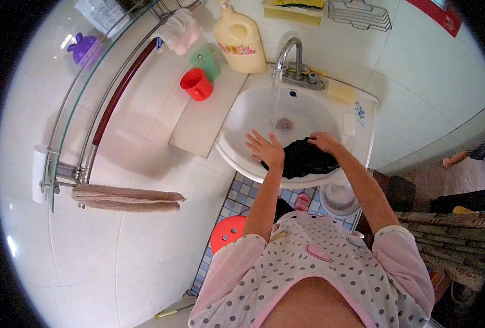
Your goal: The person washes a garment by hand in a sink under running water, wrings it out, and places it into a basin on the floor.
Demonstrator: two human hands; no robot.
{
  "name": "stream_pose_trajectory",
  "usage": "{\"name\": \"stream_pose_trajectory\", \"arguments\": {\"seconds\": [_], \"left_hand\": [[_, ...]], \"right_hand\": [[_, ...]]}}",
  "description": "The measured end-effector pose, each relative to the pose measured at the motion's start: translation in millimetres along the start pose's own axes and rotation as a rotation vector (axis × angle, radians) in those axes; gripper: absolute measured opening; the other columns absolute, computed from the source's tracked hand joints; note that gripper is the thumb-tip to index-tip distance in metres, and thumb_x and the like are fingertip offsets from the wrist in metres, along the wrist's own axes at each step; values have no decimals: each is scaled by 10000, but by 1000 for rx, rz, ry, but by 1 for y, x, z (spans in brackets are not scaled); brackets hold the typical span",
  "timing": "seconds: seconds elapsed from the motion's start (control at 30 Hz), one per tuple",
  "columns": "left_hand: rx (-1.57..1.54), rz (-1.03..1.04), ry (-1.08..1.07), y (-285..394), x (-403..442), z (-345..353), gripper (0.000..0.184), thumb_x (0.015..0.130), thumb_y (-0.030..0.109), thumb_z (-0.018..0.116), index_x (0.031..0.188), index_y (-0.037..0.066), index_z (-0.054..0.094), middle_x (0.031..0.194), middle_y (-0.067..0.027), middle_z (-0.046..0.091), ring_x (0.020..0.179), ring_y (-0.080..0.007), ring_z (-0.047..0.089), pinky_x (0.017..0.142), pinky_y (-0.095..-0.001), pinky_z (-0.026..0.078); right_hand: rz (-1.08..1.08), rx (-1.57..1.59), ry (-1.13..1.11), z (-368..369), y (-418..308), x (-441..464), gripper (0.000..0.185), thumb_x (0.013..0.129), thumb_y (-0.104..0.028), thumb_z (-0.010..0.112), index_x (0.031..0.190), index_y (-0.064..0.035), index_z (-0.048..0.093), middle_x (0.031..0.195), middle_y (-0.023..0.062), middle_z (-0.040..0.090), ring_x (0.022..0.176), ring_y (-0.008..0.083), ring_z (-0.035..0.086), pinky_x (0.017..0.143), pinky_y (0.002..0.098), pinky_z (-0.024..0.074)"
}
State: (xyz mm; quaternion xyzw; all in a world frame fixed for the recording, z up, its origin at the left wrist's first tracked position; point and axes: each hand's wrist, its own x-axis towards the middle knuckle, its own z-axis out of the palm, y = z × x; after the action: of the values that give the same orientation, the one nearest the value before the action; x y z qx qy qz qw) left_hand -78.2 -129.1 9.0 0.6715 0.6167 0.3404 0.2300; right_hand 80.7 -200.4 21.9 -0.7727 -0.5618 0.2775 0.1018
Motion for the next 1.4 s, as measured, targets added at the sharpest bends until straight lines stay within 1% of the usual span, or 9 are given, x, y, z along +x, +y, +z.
{"name": "stream_pose_trajectory", "arguments": {"seconds": [1.0, 1.1, 1.13, 1.17, 1.2, 1.23, 1.27, 1.3, 1.4], "left_hand": [[216, -73, -58, 8, 0, -3, 564, 762, 398, 326, 1201, 85, 160, 1242, -166, 115, 1130, -346, 125, 813, -559, 182], [243, 18, -40, -2, 0, 5, 572, 769, 402, 315, 1191, 43, 174, 1238, -153, 150, 1127, -324, 161, 843, -512, 187], [360, 282, 233, -52, 12, 46, 535, 785, 377, 301, 1187, 42, 190, 1233, -154, 168, 1132, -305, 159, 871, -482, 165], [289, 192, 158, -33, 7, 41, 514, 794, 361, 292, 1181, 34, 203, 1224, -163, 184, 1129, -297, 170, 897, -445, 132], [247, 88, 90, -27, 8, 24, 494, 803, 345, 283, 1174, 26, 217, 1214, -172, 199, 1126, -288, 181, 922, -408, 99], [293, 312, 148, -62, 24, 38, 516, 799, 363, 283, 1175, 18, 204, 1210, -181, 199, 1114, -308, 198, 903, -429, 150], [233, 156, 75, -39, 16, 18, 533, 798, 375, 280, 1185, 24, 175, 1214, -185, 183, 1111, -326, 195, 878, -458, 183], [454, 207, 2, -62, 23, 26, 554, 795, 395, 270, 1195, 33, 146, 1217, -201, 159, 1102, -354, 191, 870, -458, 196], [266, 34, 9, -22, 9, 6, 543, 797, 385, 272, 1194, 36, 146, 1210, -222, 151, 1090, -382, 192, 869, -466, 192]], "right_hand": [[-159, -70, 120, 31, 39, 22, 322, 739, -323, 398, 902, -71, 517, 891, 144, 509, 840, 302, 462, 745, 374, 353], [-187, -12, 120, 41, 45, 22, 344, 705, -342, 425, 925, -95, 516, 902, 131, 509, 844, 290, 469, 741, 368, 361], [93, -4, 15, 7, 3, -8, 379, 684, -386, 429, 910, -98, 525, 909, 125, 508, 858, 282, 464, 739, 373, 363], [-2, -7, 213, 27, 21, -1, 372, 685, -388, 423, 885, -94, 536, 910, 128, 510, 849, 284, 471, 731, 378, 368], [111, 58, 68, 16, 3, -2, 361, 688, -382, 419, 869, -95, 544, 920, 124, 508, 859, 285, 468, 735, 381, 367], [-68, 143, 139, 35, 13, 13, 364, 689, -387, 418, 868, -97, 546, 916, 122, 511, 859, 289, 470, 734, 380, 370], [101, 75, -16, 4, -17, -4, 377, 688, -395, 418, 898, -104, 534, 908, 124, 513, 863, 290, 468, 737, 380, 368], [79, 46, 20, 8, -17, -2, 385, 686, -399, 417, 903, -101, 528, 896, 129, 516, 850, 295, 473, 731, 382, 370], [36, -2, 50, 12, -8, 2, 397, 687, -405, 414, 907, -91, 517, 880, 137, 519, 837, 301, 476, 722, 388, 371]]}}
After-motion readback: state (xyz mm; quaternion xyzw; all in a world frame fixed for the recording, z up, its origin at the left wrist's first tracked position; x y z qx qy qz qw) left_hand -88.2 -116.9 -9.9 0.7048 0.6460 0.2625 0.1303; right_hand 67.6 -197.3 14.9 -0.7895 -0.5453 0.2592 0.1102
